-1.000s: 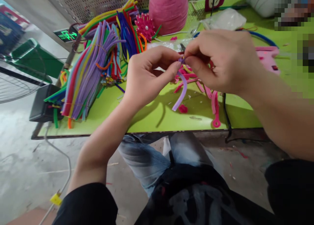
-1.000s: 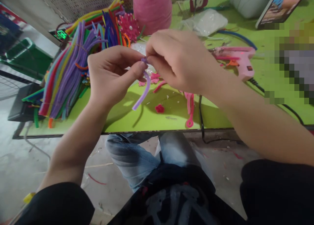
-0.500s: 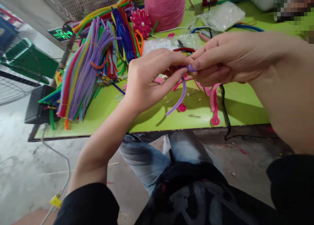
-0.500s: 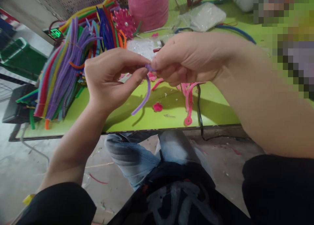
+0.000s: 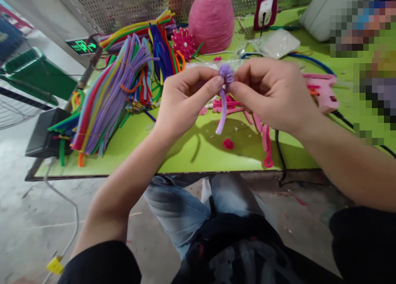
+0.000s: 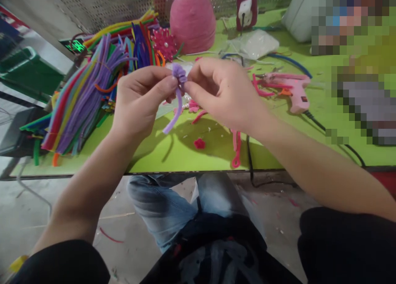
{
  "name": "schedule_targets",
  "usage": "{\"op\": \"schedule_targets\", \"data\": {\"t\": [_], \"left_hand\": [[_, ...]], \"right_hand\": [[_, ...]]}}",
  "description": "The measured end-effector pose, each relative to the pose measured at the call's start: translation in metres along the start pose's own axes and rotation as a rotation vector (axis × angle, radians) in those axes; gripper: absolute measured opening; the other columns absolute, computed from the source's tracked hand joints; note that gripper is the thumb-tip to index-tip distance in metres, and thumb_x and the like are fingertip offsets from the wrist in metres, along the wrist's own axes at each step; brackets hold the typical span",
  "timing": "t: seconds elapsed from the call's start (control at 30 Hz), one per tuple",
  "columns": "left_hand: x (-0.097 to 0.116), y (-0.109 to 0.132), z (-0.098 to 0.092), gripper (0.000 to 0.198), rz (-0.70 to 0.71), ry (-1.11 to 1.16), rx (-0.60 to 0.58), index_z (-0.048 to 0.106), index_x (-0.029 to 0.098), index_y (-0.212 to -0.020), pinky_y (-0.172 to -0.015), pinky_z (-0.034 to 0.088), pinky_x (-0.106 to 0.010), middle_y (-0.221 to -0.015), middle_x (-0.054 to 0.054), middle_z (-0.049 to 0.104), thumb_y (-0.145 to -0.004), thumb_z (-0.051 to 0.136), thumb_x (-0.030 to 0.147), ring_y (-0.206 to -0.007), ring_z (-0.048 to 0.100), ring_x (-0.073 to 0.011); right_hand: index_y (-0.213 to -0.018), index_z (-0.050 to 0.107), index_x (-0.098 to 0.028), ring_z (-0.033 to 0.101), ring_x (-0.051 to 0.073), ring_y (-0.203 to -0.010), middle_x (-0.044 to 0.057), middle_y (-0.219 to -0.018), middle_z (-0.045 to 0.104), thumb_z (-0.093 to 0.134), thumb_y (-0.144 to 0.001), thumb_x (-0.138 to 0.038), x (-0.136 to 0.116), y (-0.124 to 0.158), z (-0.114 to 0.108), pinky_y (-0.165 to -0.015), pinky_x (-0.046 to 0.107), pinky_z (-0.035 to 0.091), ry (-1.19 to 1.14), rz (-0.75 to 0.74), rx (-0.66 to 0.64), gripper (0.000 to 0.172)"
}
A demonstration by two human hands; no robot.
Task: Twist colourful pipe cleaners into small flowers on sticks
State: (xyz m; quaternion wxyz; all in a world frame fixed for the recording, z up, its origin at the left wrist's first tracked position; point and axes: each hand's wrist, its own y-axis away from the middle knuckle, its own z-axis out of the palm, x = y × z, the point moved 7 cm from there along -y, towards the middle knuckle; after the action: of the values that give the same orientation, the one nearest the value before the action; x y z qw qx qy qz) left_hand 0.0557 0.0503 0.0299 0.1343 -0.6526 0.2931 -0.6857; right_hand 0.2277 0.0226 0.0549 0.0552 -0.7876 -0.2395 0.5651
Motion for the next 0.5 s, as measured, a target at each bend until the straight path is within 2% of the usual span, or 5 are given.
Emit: {"op": "schedule_targets", "data": {"t": [0.13, 0.23, 0.33, 0.43, 0.5], "left_hand": [[-0.012, -0.001, 0.001, 0.040, 0.072, -0.085, -0.044, 0.088, 0.031, -0.097, -0.066, 0.055, -0.035, -0.079, 0.002, 0.076, -0.092, 0.089, 0.071, -0.072, 0.062, -0.0127], [-0.015, 0.000, 0.001, 0.047, 0.101, -0.145, -0.048, 0.087, 0.031, -0.096, -0.062, 0.052, -0.034, -0.076, 0.001, 0.073, -0.092, 0.085, 0.078, -0.073, 0.060, -0.0131], [-0.003, 0.004, 0.002, 0.045, 0.097, -0.203, -0.018, 0.085, 0.027, -0.091, -0.052, 0.046, -0.031, -0.075, 0.000, 0.072, -0.093, 0.087, 0.073, -0.065, 0.060, -0.0114], [0.005, 0.008, 0.007, 0.055, 0.003, -0.279, -0.023, 0.079, 0.023, -0.090, -0.051, 0.049, -0.027, -0.077, -0.001, 0.071, -0.095, 0.081, 0.078, -0.068, 0.067, -0.0130], [0.005, 0.010, 0.010, 0.060, -0.056, -0.299, -0.047, 0.076, 0.022, -0.089, -0.051, 0.049, -0.026, -0.077, -0.002, 0.070, -0.093, 0.081, 0.082, -0.069, 0.069, -0.0143]], "right_hand": [[-0.076, 0.055, -0.025, 0.045, 0.013, -0.059, -0.003, -0.065, 0.052, 0.088, -0.100, -0.040, 0.002, 0.001, 0.005, -0.056, 0.031, 0.036, 0.047, -0.089, 0.061, 0.043], [-0.077, 0.055, -0.026, 0.050, 0.016, -0.059, -0.001, -0.063, 0.054, 0.082, -0.101, -0.050, 0.003, 0.001, 0.005, -0.055, 0.032, 0.040, 0.126, -0.149, 0.087, 0.044], [-0.081, 0.058, -0.026, 0.056, 0.019, -0.062, 0.001, -0.065, 0.060, 0.073, -0.105, -0.043, -0.003, 0.003, 0.000, -0.061, 0.035, 0.047, 0.319, -0.225, 0.098, 0.033], [-0.084, 0.059, -0.027, 0.061, 0.022, -0.067, 0.003, -0.073, 0.070, 0.066, -0.105, -0.034, -0.015, 0.008, -0.003, -0.072, 0.039, 0.052, 0.528, -0.362, 0.110, 0.023], [-0.084, 0.058, -0.028, 0.063, 0.022, -0.068, 0.004, -0.074, 0.072, 0.062, -0.106, -0.032, -0.018, 0.009, -0.005, -0.073, 0.040, 0.052, 0.583, -0.407, 0.109, 0.023]]}}
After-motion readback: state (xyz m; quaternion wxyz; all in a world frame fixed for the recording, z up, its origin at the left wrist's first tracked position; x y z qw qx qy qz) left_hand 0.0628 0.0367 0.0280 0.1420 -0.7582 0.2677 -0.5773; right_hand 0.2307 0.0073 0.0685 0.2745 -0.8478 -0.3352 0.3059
